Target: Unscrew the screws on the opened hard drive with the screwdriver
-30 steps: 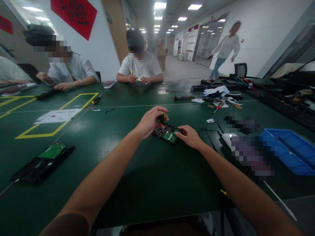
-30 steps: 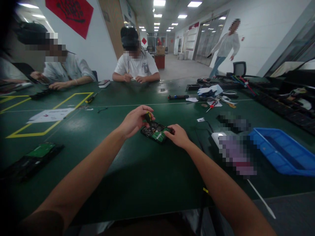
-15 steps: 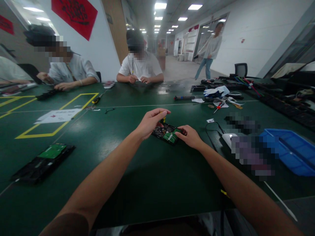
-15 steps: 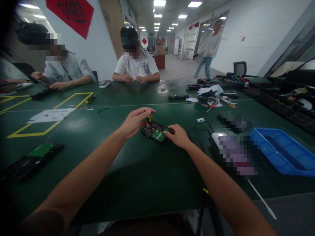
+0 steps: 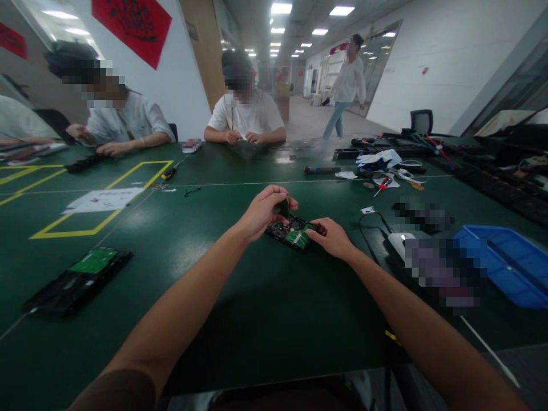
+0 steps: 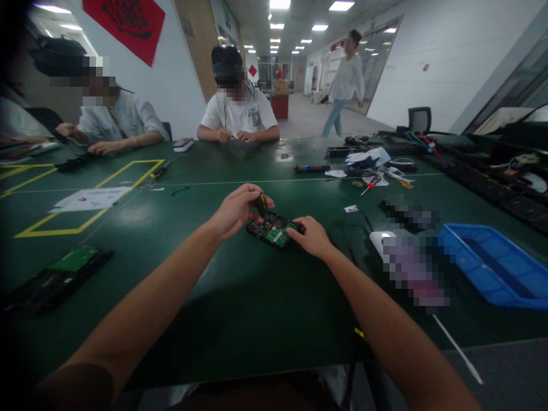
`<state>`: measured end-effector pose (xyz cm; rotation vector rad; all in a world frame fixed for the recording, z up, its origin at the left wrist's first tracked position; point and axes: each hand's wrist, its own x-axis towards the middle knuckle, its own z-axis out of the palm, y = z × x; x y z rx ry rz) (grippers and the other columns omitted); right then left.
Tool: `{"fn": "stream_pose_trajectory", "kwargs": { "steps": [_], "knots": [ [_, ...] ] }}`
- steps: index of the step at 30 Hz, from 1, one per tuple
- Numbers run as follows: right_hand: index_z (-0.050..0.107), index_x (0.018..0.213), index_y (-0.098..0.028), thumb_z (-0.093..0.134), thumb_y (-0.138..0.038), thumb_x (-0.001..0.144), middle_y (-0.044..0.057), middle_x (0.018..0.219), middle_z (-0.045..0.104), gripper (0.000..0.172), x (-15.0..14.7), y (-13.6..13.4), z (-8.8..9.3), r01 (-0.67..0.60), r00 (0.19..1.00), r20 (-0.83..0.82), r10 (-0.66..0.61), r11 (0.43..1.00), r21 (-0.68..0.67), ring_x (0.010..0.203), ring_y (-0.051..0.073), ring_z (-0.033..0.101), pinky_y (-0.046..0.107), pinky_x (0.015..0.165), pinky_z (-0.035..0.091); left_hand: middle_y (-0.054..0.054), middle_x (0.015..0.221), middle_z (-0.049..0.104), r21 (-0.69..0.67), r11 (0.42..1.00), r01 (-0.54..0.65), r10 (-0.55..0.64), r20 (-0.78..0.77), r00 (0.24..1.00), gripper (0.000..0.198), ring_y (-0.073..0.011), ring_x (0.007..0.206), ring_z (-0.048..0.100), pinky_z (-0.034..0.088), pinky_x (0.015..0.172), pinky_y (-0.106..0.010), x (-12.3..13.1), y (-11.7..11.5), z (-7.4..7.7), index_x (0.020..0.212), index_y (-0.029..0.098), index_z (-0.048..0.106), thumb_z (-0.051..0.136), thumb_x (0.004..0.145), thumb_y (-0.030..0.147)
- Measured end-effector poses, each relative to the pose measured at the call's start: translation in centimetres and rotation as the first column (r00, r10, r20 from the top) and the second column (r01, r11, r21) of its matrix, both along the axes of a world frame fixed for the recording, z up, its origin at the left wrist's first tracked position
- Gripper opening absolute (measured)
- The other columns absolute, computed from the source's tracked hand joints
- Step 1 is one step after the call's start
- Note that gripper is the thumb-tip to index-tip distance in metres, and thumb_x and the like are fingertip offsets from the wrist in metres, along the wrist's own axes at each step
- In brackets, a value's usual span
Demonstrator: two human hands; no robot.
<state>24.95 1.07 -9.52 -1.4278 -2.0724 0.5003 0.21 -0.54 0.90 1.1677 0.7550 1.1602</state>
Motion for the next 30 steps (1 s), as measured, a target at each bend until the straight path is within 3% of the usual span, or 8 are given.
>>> {"fn": "stream_pose_trajectory", "kwargs": {
  "steps": [5, 9, 13, 18, 30],
  "knots": [
    [0.071, 0.117, -0.019, 0.067, -0.047, 0.092, 0.009, 0.108, 0.067, 0.038, 0.0, -0.08, -0.02, 0.001, 1.0, -0.006, -0.001, 1.0, -0.003, 0.083, 0.018, 0.061, 0.032, 0.076, 0.049, -0.012, 0.106, 0.068, 0.052, 0.998, 0.038, -0.036, -0.039, 0.999, 0.017, -0.023, 0.099, 0.064, 0.053, 0.059, -0.027, -0.02, 0.05, 0.01, 0.093, 0.017, 0.066, 0.057, 0.09, 0.031],
    [0.071, 0.117, -0.019, 0.067, -0.048, 0.092, 0.008, 0.108, 0.066, 0.038, 0.01, -0.09, 0.08, 0.003, 1.0, 0.003, -0.003, 1.0, -0.009, 0.083, 0.018, 0.061, 0.032, 0.074, 0.049, -0.011, 0.102, 0.065, 0.069, 0.998, -0.001, 0.005, -0.064, 0.998, 0.02, -0.022, 0.096, 0.061, 0.053, 0.059, -0.027, -0.18, 0.13, 0.01, 0.092, 0.016, 0.071, 0.058, 0.088, 0.031],
    [0.07, 0.118, -0.019, 0.067, -0.048, 0.092, 0.008, 0.107, 0.066, 0.039, -0.02, -0.12, 0.21, 0.002, 1.0, 0.003, -0.002, 1.0, -0.006, 0.084, 0.018, 0.061, 0.032, 0.074, 0.049, -0.009, 0.09, 0.064, 0.021, 1.0, 0.014, -0.013, -0.03, 0.999, 0.02, -0.0212, 0.09, 0.063, 0.055, 0.061, -0.028, -0.24, 0.15, -0.01, 0.101, 0.018, 0.069, 0.057, 0.089, 0.03],
    [0.071, 0.116, -0.019, 0.067, -0.048, 0.092, 0.009, 0.106, 0.066, 0.038, -0.07, -0.18, 0.29, -0.003, 1.0, 0.006, 0.003, 1.0, -0.009, 0.083, 0.018, 0.061, 0.032, 0.074, 0.048, -0.008, 0.094, 0.066, 0.001, 0.999, 0.045, -0.045, 0.043, 0.998, 0.015, -0.0206, 0.091, 0.065, 0.059, 0.069, -0.034, -0.09, 0.22, -0.08, 0.099, 0.018, 0.065, 0.056, 0.091, 0.028],
    [0.071, 0.116, -0.021, 0.067, -0.048, 0.092, 0.008, 0.106, 0.067, 0.037, 0.12, 0.22, -0.29, -0.005, 1.0, 0.011, 0.004, 1.0, 0.014, 0.084, 0.019, 0.061, 0.032, 0.075, 0.049, -0.009, 0.1, 0.066, 0.073, 0.997, -0.017, 0.022, -0.074, 0.997, 0.027, -0.019, 0.091, 0.061, 0.052, 0.06, -0.025, -0.04, 0.02, -0.11, 0.097, 0.018, 0.074, 0.068, 0.088, 0.042]
  ]
}}
